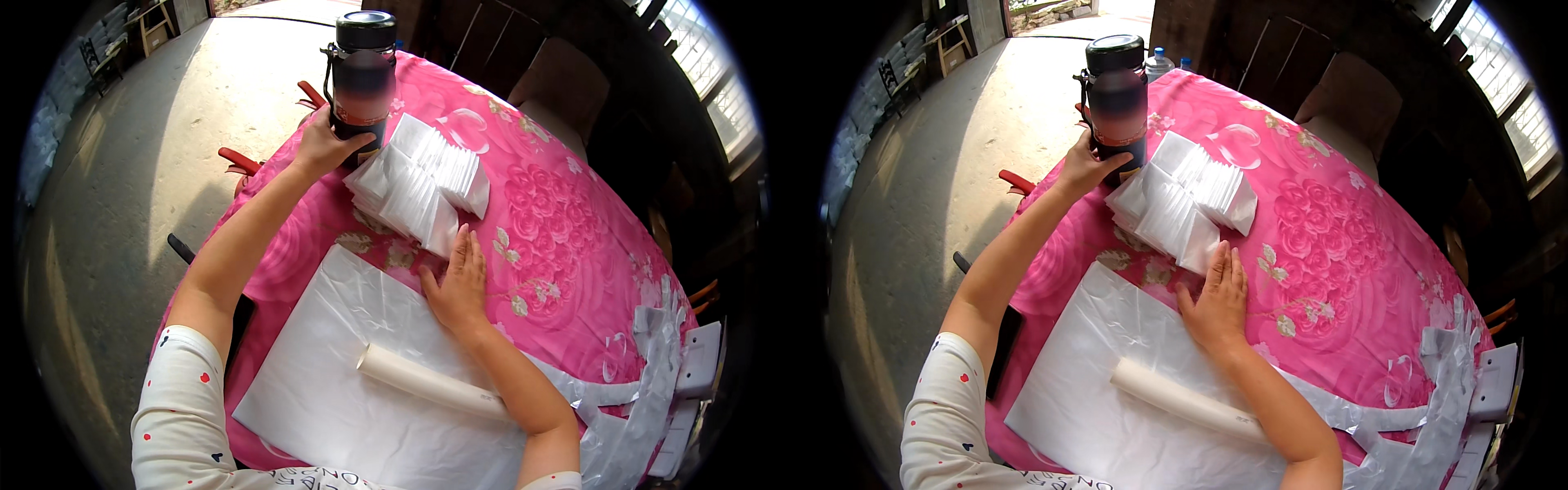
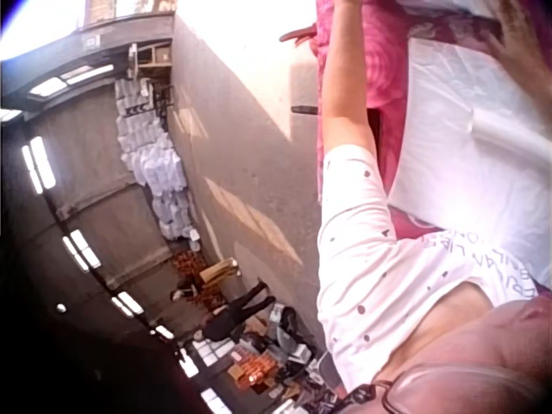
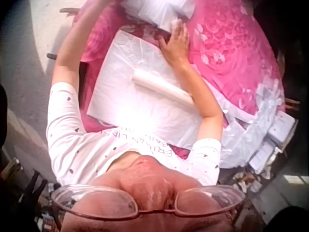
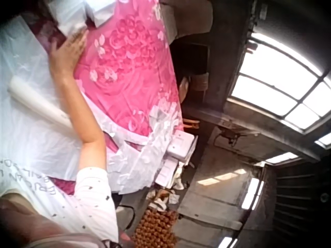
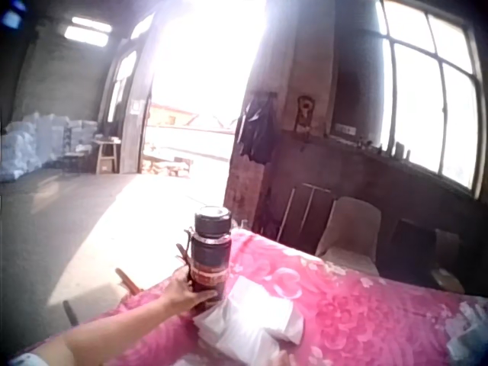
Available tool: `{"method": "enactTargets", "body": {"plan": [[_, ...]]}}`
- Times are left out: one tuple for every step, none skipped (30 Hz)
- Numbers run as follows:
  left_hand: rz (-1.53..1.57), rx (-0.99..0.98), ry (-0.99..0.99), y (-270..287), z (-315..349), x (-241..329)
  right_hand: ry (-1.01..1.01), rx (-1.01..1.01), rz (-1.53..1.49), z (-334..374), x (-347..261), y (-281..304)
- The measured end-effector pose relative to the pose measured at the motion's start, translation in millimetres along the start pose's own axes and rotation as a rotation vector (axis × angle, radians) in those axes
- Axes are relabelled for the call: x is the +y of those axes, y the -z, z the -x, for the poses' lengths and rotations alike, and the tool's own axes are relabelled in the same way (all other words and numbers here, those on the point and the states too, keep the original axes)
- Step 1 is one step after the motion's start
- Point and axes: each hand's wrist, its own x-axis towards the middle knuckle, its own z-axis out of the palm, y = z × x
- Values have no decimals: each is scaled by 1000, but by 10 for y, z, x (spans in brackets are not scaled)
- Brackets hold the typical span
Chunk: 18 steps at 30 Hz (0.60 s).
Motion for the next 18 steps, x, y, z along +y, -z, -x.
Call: {"method": "enactTargets", "body": {"plan": [[7, 3, 3, 2, -1, -23, -1, 4, -9, 1, 6, -2], [14, 7, 6, 18, -7, -44, 0, 7, -19, -1, 8, -6], [1, -19, 4, 55, -27, -63, 17, 25, -35, -25, 9, -13], [-7, -48, 3, 75, -48, -62, 30, 43, -48, -63, 25, -20], [-17, -77, 3, 93, -52, -59, 43, 60, -62, -105, 33, -28], [-33, -109, 18, 108, -37, -58, 21, 44, -59, -149, 25, -39], [-48, -142, 29, 108, -33, -36, -3, 33, -55, -206, 9, -41], [-64, -176, 40, 107, -28, -11, -27, 21, -52, -258, -7, -48], [-59, -176, 48, 103, -25, 19, -28, 26, -30, -302, -13, -72], [-54, -175, 59, 93, -9, 64, -29, 28, -9, -341, -8, -120], [-48, -176, 70, 80, 1, 90, -30, 30, 14, -371, -12, -148], [-43, -175, 77, 62, 3, 96, -47, 36, 20, -392, -23, -154], [-44, -172, 85, 72, 15, 108, -60, 39, 22, -408, -52, -166], [-43, -169, 93, 76, 24, 117, -75, 44, 25, -421, -79, -175], [-41, -145, 89, 69, 35, 100, -81, 63, 28, -435, -98, -195], [-40, -120, 84, 60, 42, 76, -87, 84, 31, -456, -112, -223], [-38, -95, 78, 55, 47, 58, -93, 106, 35, -466, -122, -246], [-46, -100, 89, 57, 52, 41, -91, 115, 36, -465, -130, -262]]}}
